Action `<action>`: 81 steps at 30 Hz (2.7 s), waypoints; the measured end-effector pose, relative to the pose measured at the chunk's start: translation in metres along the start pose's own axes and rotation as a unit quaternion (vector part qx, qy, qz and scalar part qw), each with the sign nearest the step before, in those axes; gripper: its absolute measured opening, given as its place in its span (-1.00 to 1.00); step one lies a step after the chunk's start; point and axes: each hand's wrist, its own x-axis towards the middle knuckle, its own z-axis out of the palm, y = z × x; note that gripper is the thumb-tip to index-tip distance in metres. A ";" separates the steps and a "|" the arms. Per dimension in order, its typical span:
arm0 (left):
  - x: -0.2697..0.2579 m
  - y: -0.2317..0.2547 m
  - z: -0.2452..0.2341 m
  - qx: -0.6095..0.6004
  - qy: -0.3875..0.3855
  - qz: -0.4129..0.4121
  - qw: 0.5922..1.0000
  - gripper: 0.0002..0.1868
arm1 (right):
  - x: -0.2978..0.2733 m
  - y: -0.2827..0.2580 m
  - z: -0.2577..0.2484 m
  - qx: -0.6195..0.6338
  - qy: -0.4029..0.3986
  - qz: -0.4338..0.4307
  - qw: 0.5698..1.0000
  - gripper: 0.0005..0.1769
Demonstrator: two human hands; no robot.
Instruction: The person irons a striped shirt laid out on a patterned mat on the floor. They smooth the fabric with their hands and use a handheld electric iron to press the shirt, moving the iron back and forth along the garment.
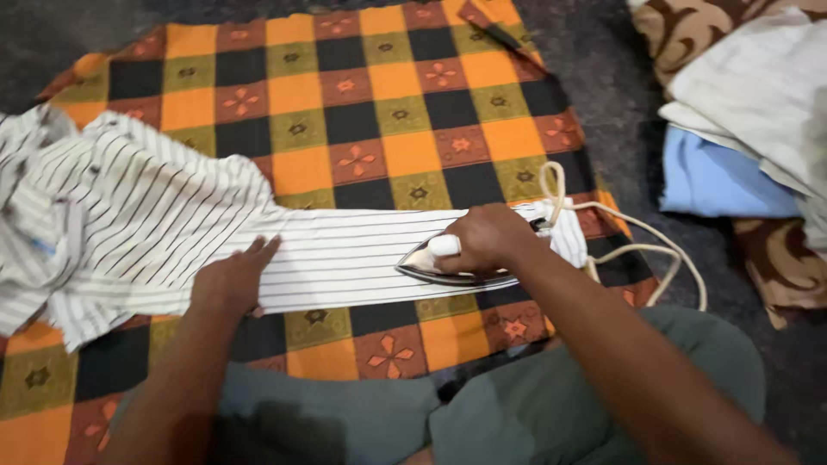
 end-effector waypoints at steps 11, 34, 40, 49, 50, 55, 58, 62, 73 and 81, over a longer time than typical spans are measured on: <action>-0.005 0.018 -0.025 0.028 -0.072 -0.047 0.996 0.37 | -0.003 0.061 -0.007 -0.013 -0.019 -0.054 0.998 -0.43; 0.037 0.099 0.031 -0.093 0.227 0.072 0.967 -0.37 | -0.039 0.113 -0.005 -0.058 -0.080 -0.004 0.995 -0.56; 0.027 0.249 0.013 -0.186 0.265 0.250 0.913 -0.34 | -0.049 0.109 -0.005 -0.028 -0.035 0.020 0.999 -0.57; 0.016 0.275 0.001 -0.191 0.348 0.170 0.902 -0.12 | -0.041 0.120 -0.008 -0.039 0.010 0.093 0.995 -0.45; 0.016 0.274 0.002 -0.195 0.351 0.167 0.901 -0.12 | -0.040 0.121 -0.009 -0.042 0.007 0.099 0.994 -0.46; 0.017 0.276 0.005 -0.202 0.339 0.155 0.906 -0.14 | -0.034 0.129 -0.009 -0.064 0.003 0.118 0.991 -0.42; 0.018 0.276 0.002 -0.194 0.322 0.153 0.914 -0.13 | -0.032 0.133 -0.010 -0.038 0.027 0.118 0.992 -0.46; 0.015 0.278 0.000 -0.190 0.325 0.140 0.916 -0.13 | -0.026 0.139 -0.013 -0.054 0.018 0.139 0.989 -0.42; 0.016 0.278 0.003 -0.182 0.373 0.147 0.898 -0.17 | -0.004 0.164 -0.013 -0.045 0.054 0.140 0.988 -0.35; 0.018 0.278 0.006 -0.182 0.371 0.147 0.899 -0.16 | -0.025 0.164 -0.008 -0.002 -0.061 0.109 0.992 -0.38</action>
